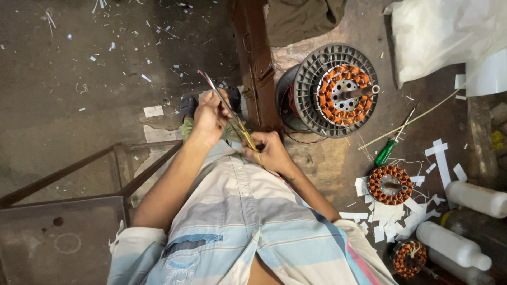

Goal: The person sits on the floor and winds copper wire into the slots of a motor stator, using a wooden stick to push the wire down and white paper strips to separate windings. The person also trims excess wire with scissors.

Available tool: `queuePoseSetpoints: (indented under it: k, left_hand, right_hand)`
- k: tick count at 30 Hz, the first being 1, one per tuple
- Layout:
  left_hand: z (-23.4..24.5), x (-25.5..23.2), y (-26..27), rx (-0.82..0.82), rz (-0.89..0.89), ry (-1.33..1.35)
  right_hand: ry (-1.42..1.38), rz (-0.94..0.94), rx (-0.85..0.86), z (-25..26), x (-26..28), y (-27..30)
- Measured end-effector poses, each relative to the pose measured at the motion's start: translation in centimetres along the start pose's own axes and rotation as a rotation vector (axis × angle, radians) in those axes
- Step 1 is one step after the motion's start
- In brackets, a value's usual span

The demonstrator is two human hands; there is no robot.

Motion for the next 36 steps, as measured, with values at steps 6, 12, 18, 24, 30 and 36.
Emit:
queuePoseSetpoints:
  k: [6,12,18,24,30,36]
  left_hand:
    - [-4.4,-2.5,1.6,0.219,-0.072,-0.244]
    - [-7.1,-3.7,4.2,0.452,-0.059,-0.424]
    - [-8.8,-4.2,5.7,0.59,-0.014,-0.702]
    - [-9.1,-5.7,5.8,0.385,-0.19,-0.599]
    - [-7.9,-6.0,6.0,0.201,-0.304,-0.464]
    - [-7.6,-5.7,6.3,0.162,-0.341,-0.427]
  right_hand:
    - [0.147,0.051,-0.072,1.8,1.0,2.6]
    - [0.157,0.07,-0.144,4.9,0.9,4.7]
    - [0.171,0.035,-0.022,5.4,0.6,4.8]
    - [0.068,0.062,0.007,4.5,1.0,4.3]
    - [0.118,0.081,-0.03,3.9,1.9,4.4]
    - [0.208,0.121,-0.068,3.9,2.9,4.3]
Point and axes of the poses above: each hand's wrist, its own y-axis away from the middle knuckle, its own z-axis out of the back of the hand, x = y × z, the point moved 8 cm from there along -y, towards the middle knuckle, and after that the axes turned 8 degrees about x, right-handed, at the moved point
